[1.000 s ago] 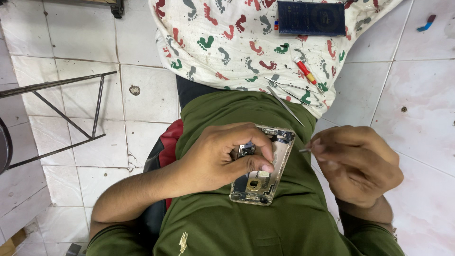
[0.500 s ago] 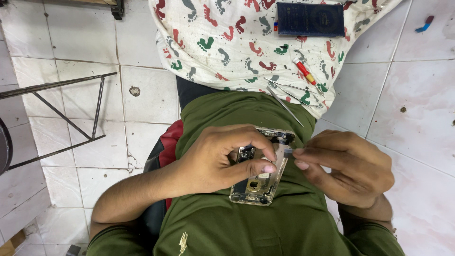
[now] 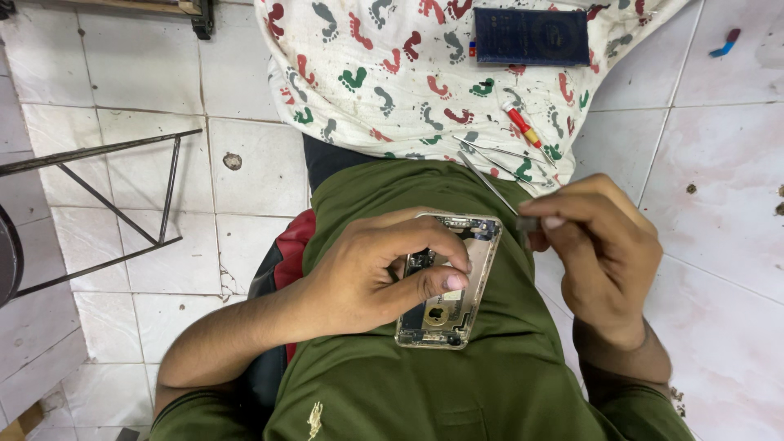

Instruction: The person disassembles a smartphone, removes internal components, and uses tweezers to adjust or clean small parts inside the chassis. The person handles the phone frame, internal components, and tools throughout the task.

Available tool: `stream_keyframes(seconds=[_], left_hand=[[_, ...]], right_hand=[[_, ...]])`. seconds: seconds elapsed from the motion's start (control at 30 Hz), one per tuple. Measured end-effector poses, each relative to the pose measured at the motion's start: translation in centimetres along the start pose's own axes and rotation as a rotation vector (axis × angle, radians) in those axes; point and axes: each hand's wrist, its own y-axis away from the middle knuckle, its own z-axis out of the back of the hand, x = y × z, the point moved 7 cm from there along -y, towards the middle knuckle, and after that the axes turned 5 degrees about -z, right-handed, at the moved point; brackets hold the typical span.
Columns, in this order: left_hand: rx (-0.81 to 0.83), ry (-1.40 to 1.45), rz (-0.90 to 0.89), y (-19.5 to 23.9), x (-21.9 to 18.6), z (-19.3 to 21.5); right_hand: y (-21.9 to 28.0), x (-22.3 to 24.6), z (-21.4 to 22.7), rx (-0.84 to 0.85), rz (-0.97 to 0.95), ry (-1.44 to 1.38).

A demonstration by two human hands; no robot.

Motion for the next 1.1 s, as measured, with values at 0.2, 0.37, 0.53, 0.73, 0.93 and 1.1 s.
stream_keyframes(seconds=[0.2,0.37,0.53,0.73,0.93,1.1], left_hand=[[-0.052,-0.059,-0.089,-0.1,-0.5,0.5],[-0.207,-0.088,-0.097,0.5,0.8,1.0],[-0.353,-0.027,-0.011,1.4,1.8,1.6],[-0.334,0.127,0.061,1.1,1.4,1.4],[-0.202,-0.026,0.13,0.3,1.4,1.1],[-0.181,-0.134,0.115,0.3,0.1,0.8]], right_hand=[[-1.1,-2.4,-2.9,0.573,-0.153,-0.119],[-0.1,-3.3,-4.5,0.727,-0.187,-0.062],[-0.1,-2.0,-5.2,0.761,-0.04,0.01],[0.2,-1.1,-5.1,0.741,0.078,0.0],[0.0,-1.7,-4.5,0.704,-0.017,0.187],[0.4,0.5,-0.1,0.069,-0.04,0.142]])
